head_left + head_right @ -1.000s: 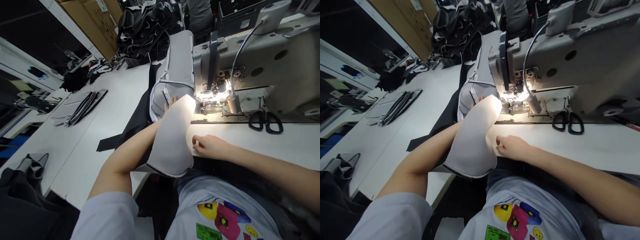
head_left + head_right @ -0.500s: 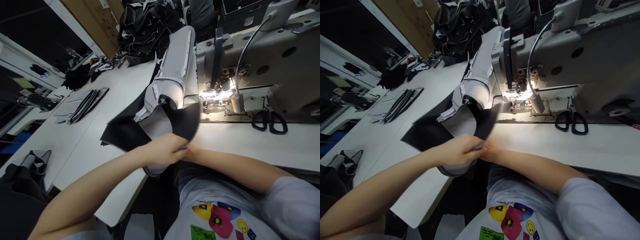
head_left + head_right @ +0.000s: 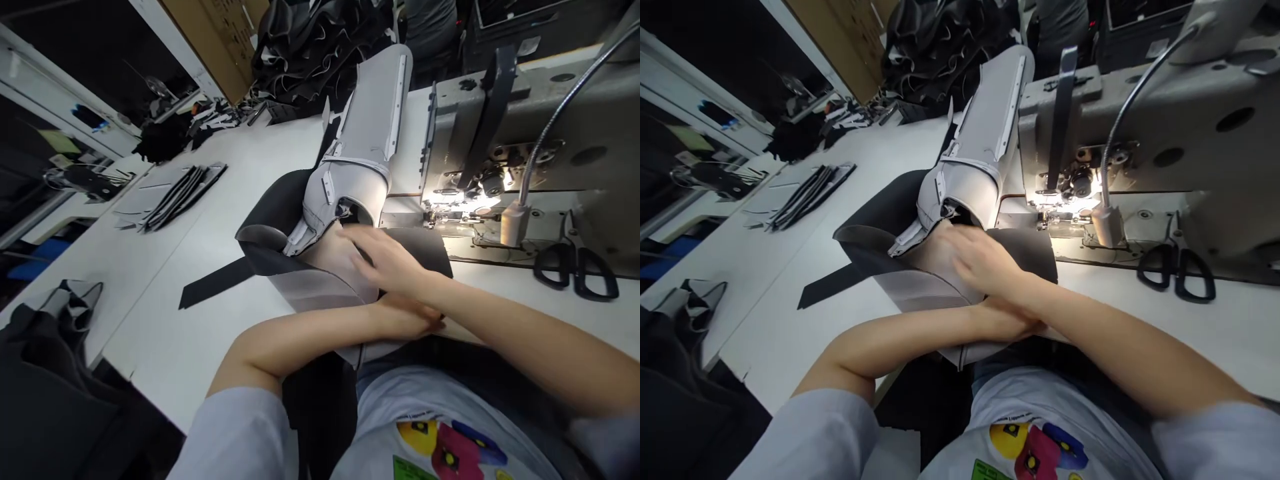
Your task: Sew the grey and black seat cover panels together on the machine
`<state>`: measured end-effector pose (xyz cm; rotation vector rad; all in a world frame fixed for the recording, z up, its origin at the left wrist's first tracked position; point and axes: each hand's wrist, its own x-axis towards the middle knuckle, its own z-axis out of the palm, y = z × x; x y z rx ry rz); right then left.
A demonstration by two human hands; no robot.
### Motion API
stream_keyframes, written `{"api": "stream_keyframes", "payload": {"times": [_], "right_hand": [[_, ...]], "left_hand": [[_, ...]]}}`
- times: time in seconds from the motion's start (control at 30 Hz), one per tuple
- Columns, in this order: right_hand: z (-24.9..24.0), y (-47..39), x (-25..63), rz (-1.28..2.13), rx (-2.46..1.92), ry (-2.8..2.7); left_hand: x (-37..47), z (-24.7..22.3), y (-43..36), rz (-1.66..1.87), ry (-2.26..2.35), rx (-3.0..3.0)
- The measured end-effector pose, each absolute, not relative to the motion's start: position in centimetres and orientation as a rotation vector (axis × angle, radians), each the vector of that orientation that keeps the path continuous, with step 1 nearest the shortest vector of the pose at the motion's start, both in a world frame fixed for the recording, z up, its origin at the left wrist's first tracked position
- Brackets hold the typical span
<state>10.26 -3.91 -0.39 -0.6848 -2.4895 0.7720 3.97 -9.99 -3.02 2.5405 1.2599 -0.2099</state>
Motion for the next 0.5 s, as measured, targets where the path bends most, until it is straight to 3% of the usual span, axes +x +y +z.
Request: {"api": "stream_keyframes", "payload": {"times": [0.1, 0.23, 0.37, 0.5], "right_hand": [[-4.0, -0.9, 6.4, 0.609, -0.703, -2.417], [-7.9, 0.8, 5.9, 0.401, -0.562, -2.105], [-8.6, 0.8, 6.0, 0.345, -0.534, -1.852], [-8.1, 0.1, 5.5, 0.269, -0.458, -1.756]], "left_hand": [[1.5, 1.2, -10.6, -0.448, 1.363, 2.529], [-5.7, 5.8, -14.4, -0.696, 2.168, 2.1], [-10.5, 3.7, -18.6, -0.448, 1.986, 1.826], [-10.9, 2.7, -17.9, -0.242, 1.865, 1.861]]}}
